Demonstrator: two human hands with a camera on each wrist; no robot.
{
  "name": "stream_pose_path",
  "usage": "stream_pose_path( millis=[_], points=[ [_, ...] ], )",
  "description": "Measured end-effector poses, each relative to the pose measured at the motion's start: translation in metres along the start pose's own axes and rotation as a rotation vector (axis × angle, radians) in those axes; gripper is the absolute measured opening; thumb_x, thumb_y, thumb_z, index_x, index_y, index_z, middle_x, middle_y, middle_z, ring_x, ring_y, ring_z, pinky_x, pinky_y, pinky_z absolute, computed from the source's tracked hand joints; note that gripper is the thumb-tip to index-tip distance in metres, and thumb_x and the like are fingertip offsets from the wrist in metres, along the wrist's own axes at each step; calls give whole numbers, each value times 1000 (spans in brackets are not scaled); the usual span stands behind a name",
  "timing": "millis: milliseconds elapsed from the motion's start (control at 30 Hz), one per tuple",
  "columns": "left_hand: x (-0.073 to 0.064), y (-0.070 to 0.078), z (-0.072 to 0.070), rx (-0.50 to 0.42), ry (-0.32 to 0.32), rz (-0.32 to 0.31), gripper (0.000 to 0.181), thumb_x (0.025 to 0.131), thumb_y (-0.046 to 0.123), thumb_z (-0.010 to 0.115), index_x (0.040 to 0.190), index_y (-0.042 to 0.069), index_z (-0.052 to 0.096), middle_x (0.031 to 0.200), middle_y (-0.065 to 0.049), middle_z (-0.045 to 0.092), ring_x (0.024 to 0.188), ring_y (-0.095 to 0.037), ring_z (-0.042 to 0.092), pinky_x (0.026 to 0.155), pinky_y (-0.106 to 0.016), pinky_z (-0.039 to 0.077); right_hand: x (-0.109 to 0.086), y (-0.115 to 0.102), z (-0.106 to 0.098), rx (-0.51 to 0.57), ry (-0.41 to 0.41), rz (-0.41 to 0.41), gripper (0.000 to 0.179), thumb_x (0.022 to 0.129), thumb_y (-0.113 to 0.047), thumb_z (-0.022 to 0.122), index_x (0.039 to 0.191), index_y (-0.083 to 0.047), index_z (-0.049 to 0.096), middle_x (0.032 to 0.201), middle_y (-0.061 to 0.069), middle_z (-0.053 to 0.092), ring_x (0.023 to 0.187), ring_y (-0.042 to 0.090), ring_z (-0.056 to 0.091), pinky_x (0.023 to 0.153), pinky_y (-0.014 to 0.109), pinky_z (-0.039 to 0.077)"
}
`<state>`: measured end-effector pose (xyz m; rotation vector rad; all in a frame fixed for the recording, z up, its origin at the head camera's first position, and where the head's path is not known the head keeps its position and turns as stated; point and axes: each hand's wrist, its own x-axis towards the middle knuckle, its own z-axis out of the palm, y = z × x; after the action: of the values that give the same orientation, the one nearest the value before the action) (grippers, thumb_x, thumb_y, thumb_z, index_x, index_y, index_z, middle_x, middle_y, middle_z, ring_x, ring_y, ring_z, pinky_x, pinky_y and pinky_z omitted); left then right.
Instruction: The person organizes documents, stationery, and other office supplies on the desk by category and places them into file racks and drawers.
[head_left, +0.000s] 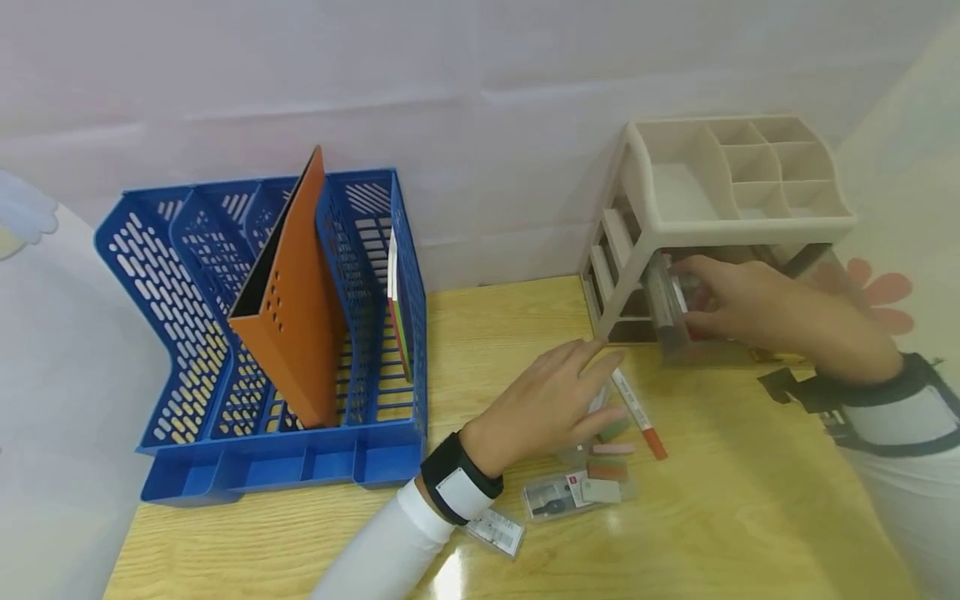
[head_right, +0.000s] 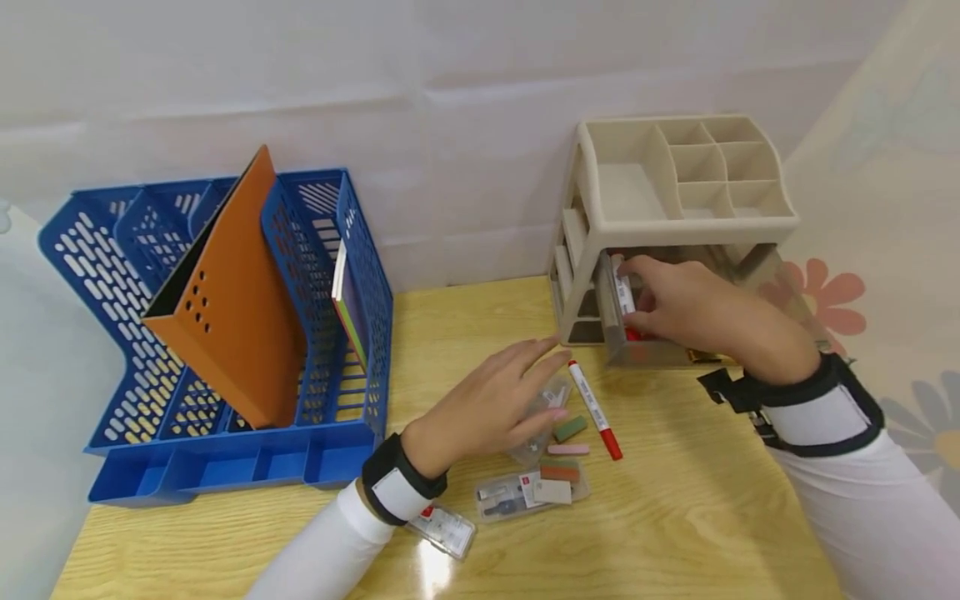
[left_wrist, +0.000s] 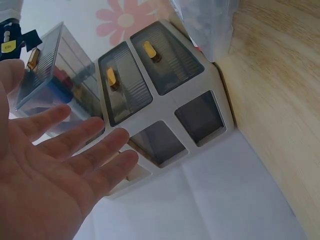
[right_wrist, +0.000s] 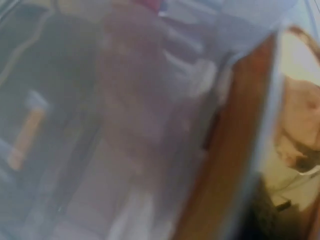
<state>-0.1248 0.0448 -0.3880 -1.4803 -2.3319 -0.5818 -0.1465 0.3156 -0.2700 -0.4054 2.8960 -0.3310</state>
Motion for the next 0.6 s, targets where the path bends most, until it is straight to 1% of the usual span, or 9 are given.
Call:
stream_pose_path(
  millis=[100, 200, 267, 300, 400, 467, 500, 533, 600],
  points=[
    [-4, 0, -1, 27, 15, 4, 62, 101, 45, 64, 145, 2, 54, 146, -20, 58, 134, -28, 58, 116, -36, 46, -4, 0, 0, -11, 18, -12, 50, 97, -15, 69, 141, -1, 50, 98, 10, 79, 89, 29, 74, 73, 46, 56],
    [-11, 1, -3, 34, 3, -15, 60, 102, 45, 63, 146, 5, 53, 146, -19, 58, 135, -28, 58, 116, -36, 45, -11, -1, 1, -58, 90, -60, 43, 99, -14, 68, 137, -2, 54, 99, 9, 79, 85, 26, 73, 72, 47, 56],
    [-17, 1, -3, 13, -22, -39, 59, 103, 44, 62, 147, 6, 52, 148, -19, 56, 137, -28, 56, 117, -37, 44, -15, -2, 2, -96, 150, -99, 39, 98, -12, 69, 134, -1, 57, 97, 10, 77, 80, 23, 70, 71, 48, 56],
    [-19, 2, -3, -9, -36, -56, 58, 103, 43, 61, 148, 7, 51, 149, -19, 55, 138, -29, 55, 118, -38, 43, -18, -4, 2, -120, 186, -113, 39, 96, -11, 71, 132, -1, 59, 94, 8, 75, 77, 22, 68, 69, 47, 56],
    [-23, 3, -3, -29, -48, -86, 58, 104, 43, 60, 149, 8, 50, 152, -19, 53, 140, -29, 54, 119, -39, 42, -27, -12, 2, -178, 311, -128, 38, 93, -10, 73, 128, -1, 63, 88, 6, 72, 70, 17, 59, 58, 37, 50],
    [-25, 2, -5, -17, -50, -102, 58, 105, 44, 58, 149, 8, 50, 153, -19, 52, 140, -29, 53, 120, -39, 41, -35, -20, 0, -199, 383, -119, 35, 93, -10, 71, 127, -2, 65, 83, 3, 69, 68, 15, 54, 54, 31, 44],
    [-26, 2, -6, -4, -54, -110, 59, 105, 45, 57, 149, 8, 50, 153, -18, 52, 141, -29, 53, 120, -39, 41, -39, -23, 1, -202, 450, -156, 31, 94, -12, 68, 124, -3, 68, 80, 1, 67, 65, 12, 51, 52, 27, 40],
    [-26, 2, -7, 14, -57, -115, 59, 105, 46, 56, 149, 8, 51, 153, -18, 52, 140, -29, 53, 120, -38, 41, -43, -27, 1, -196, 494, -174, 30, 94, -12, 67, 122, -5, 70, 78, -1, 65, 63, 9, 49, 50, 23, 37],
    [-27, 2, -9, 51, -67, -124, 59, 105, 48, 55, 149, 8, 51, 153, -17, 52, 140, -28, 54, 120, -38, 41, -50, -34, 5, -158, 586, -268, 28, 102, -25, 60, 117, -6, 73, 75, -4, 64, 62, 4, 46, 51, 20, 35]
  ],
)
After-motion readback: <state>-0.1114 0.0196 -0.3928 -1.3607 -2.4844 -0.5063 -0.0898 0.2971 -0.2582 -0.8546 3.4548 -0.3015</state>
